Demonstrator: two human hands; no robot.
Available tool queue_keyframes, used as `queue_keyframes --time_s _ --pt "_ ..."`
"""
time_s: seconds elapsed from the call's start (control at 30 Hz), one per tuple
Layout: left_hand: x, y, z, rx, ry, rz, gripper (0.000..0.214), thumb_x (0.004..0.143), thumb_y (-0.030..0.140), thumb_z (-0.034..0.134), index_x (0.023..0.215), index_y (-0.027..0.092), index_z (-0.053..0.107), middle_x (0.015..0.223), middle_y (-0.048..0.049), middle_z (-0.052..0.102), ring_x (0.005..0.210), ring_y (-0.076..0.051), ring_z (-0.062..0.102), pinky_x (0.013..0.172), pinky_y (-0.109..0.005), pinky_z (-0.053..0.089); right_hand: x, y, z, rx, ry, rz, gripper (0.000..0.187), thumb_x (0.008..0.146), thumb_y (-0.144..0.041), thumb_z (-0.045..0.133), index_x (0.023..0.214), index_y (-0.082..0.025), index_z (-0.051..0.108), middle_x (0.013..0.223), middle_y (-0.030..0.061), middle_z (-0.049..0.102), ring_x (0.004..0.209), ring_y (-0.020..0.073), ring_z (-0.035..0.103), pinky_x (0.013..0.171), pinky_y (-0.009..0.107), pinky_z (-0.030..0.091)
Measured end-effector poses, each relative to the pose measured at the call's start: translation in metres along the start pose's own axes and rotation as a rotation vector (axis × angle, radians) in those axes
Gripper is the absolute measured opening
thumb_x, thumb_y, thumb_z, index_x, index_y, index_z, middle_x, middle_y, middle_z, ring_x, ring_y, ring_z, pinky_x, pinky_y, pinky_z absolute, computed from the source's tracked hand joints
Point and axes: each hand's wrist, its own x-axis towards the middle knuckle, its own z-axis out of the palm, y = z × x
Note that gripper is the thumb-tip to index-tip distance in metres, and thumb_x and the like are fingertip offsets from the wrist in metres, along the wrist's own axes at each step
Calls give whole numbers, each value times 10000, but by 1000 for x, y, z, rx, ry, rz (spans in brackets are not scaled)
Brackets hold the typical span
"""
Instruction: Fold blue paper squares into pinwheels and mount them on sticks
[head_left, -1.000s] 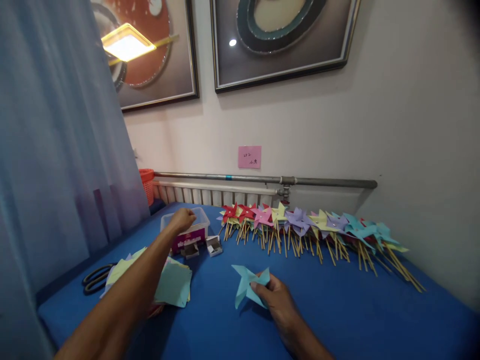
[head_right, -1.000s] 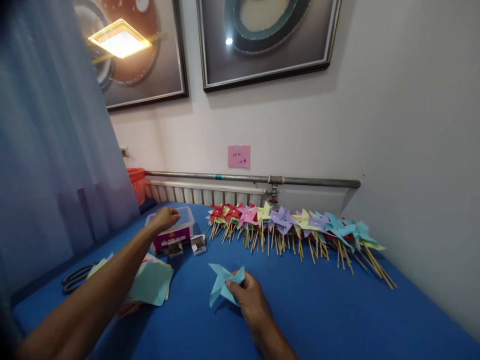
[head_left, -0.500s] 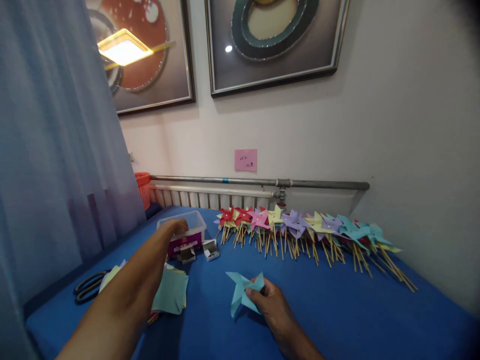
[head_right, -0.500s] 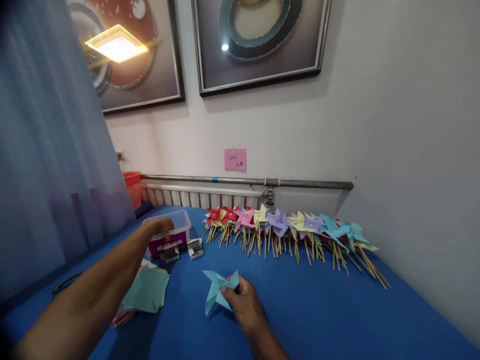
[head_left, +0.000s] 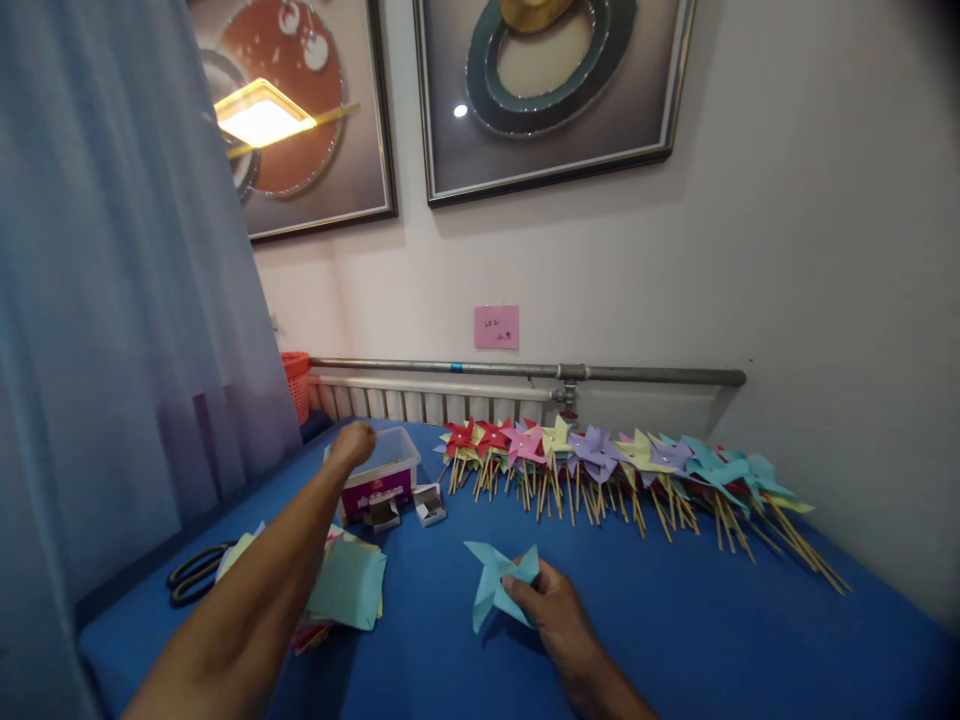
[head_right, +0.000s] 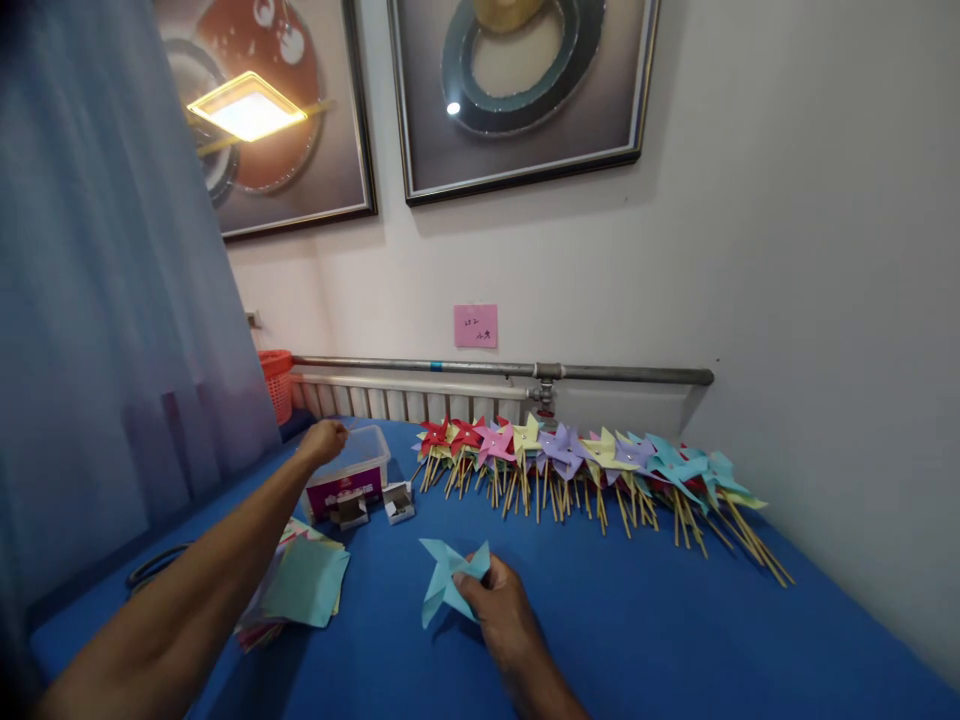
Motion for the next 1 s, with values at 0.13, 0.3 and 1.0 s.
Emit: queue_keyframes --time_s 0.13,0.3,1.0 --pt "-42 21 17 -111 2 75 236 892 284 516 961 167 709 773 -24 680 718 -172 615 713 -261 453 -4 -7 0 67 41 24 381 608 -462 867 828 -195 707 701 -5 692 643 182 608 656 289 470" --pt "-120 36 84 -610 -181 67 318 828 413 544 921 162 716 616 27 551 578 -141 492 592 -250 397 -7 -13 -4 145 31 64 414 611 -447 894 886 -182 732 741 17 734 705 219 680 736 329 530" --pt "-182 48 107 -104 -628 269 293 807 159 524 883 192 806 799 -39 760 738 -185 633 659 -267 377 0 -15 -14 111 179 61 474 553 -461 933 883 -195 722 780 8 740 713 206 677 714 332 550"
